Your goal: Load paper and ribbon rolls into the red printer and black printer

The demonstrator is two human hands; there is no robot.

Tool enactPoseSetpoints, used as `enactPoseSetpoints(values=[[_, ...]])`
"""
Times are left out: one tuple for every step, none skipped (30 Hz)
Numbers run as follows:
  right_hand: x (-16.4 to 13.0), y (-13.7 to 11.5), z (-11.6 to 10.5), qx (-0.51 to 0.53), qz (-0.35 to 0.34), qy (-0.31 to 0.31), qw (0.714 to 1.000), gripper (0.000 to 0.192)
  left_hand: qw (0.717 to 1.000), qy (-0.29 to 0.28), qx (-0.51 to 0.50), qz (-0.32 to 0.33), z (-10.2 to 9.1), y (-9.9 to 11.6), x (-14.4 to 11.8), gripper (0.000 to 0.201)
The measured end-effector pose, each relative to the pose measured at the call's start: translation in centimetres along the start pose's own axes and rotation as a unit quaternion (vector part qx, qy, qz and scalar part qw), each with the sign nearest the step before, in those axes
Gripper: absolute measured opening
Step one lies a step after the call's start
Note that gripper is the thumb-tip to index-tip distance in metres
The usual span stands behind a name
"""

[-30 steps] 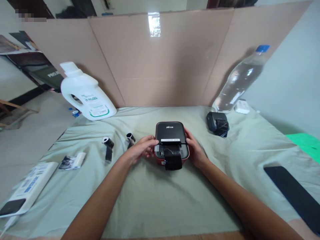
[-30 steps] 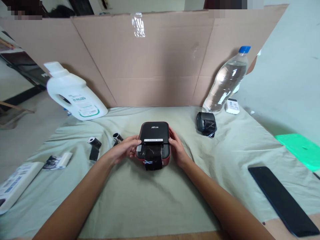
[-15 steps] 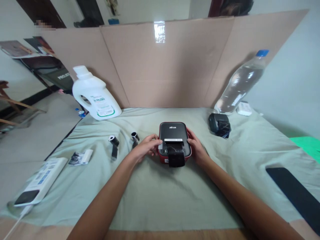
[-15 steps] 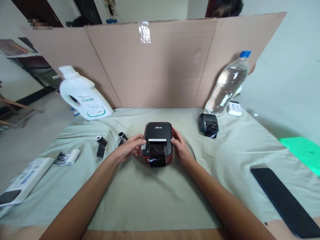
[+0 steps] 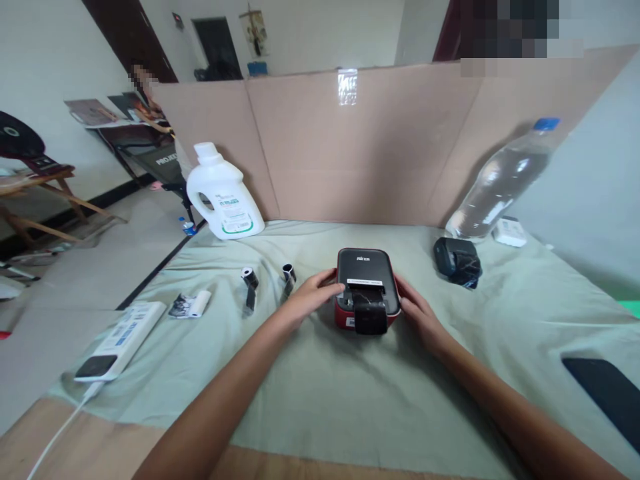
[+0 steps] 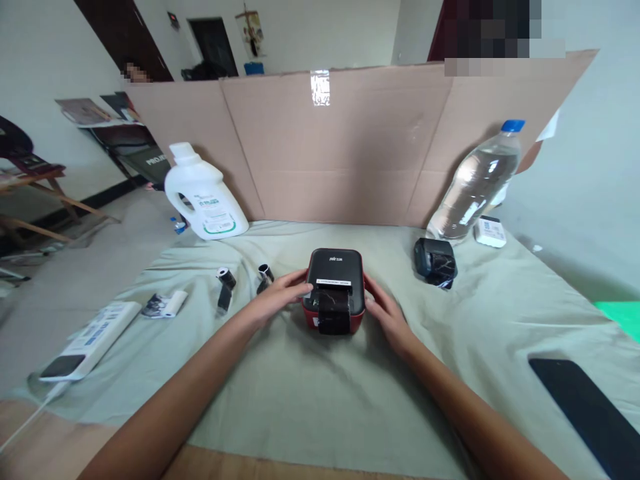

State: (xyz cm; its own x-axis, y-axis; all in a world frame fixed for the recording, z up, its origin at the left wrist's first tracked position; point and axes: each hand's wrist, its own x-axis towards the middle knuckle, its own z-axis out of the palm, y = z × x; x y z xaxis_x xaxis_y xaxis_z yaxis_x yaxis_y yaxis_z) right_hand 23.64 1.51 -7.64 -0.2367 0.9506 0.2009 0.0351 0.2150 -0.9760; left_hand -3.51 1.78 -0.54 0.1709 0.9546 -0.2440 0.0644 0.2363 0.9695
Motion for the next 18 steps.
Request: enactPoseSetpoints(values=[[-0.7,0.1,-0.3,-0.024,-0.008,-0.017,1.0,0.072,1.0,-0.006,-0.019,0.008,0.4,-0.2,-0.1,0.054],[-1.3,0.3,-0.5,-0.054,-0.018,-0.028,0.998,0.079,0.999,-0.009,-0.035,0.018,0.8,-0.3,-0.1,0.051],[-1.7,0.5,-0.6,-0.087,-0.032,-0.03,0.995,0.087,0.998,-0.009,-0.048,0.029,1.2,-0.4,0.0,0.048],[-1.7,0.5,-0.5,-0.119,-0.05,-0.023,0.991,0.092,0.998,-0.006,-0.057,0.04,1.5,-0.4,0.2,0.045],[-1.5,0.4,-0.4,-0.151,-0.071,-0.013,0.986,0.095,0.997,-0.001,-0.062,0.051,1.6,-0.2,0.5,0.044],[-0.8,0.1,-0.1,-0.177,-0.092,-0.002,0.98,0.096,0.996,0.004,-0.066,0.064,1.5,0.2,1.0,0.045],[0.2,-0.5,0.3,-0.197,-0.113,0.008,0.974,0.097,0.994,0.008,-0.071,0.081,1.2,0.8,1.6,0.046],[1.6,-1.4,0.9,-0.207,-0.132,0.013,0.969,0.098,0.992,0.013,-0.077,0.101,0.6,1.5,2.3,0.048],[3.4,-2.4,1.7,-0.209,-0.148,0.016,0.967,0.101,0.989,0.019,-0.085,0.122,-0.3,2.4,3.0,0.049],[5.3,-3.6,2.7,-0.199,-0.158,0.013,0.967,0.104,0.985,0.027,-0.091,0.146,-1.4,3.4,3.7,0.05],[7.5,-4.7,3.9,-0.176,-0.166,0.006,0.97,0.108,0.981,0.041,-0.094,0.167,-2.8,4.4,4.4,0.049],[9.7,-5.8,5.2,-0.147,-0.17,0.0,0.974,0.111,0.976,0.059,-0.094,0.189,-4.5,5.4,5.0,0.049],[11.8,-6.6,6.7,-0.113,-0.171,-0.008,0.979,0.112,0.971,0.082,-0.089,0.207,-6.3,6.2,5.5,0.049],[13.9,-7.2,8.4,-0.079,-0.172,-0.019,0.982,0.115,0.965,0.108,-0.082,0.222,-8.2,6.9,5.9,0.049],[15.9,-7.5,10.1,-0.054,-0.17,-0.036,0.983,0.117,0.96,0.135,-0.074,0.235,-10.2,7.3,6.2,0.049],[17.6,-7.5,12.0,-0.036,-0.167,-0.056,0.984,0.119,0.955,0.163,-0.067,0.24,-12.2,7.5,6.4,0.05],[19.1,-7.2,14.0,-0.026,-0.162,-0.076,0.984,0.121,0.951,0.193,-0.061,0.233,-14.1,7.5,6.4,0.051],[20.4,-6.7,15.9,-0.021,-0.155,-0.097,0.983,0.121,0.949,0.222,-0.058,0.216,-16.0,7.3,6.4,0.053]])
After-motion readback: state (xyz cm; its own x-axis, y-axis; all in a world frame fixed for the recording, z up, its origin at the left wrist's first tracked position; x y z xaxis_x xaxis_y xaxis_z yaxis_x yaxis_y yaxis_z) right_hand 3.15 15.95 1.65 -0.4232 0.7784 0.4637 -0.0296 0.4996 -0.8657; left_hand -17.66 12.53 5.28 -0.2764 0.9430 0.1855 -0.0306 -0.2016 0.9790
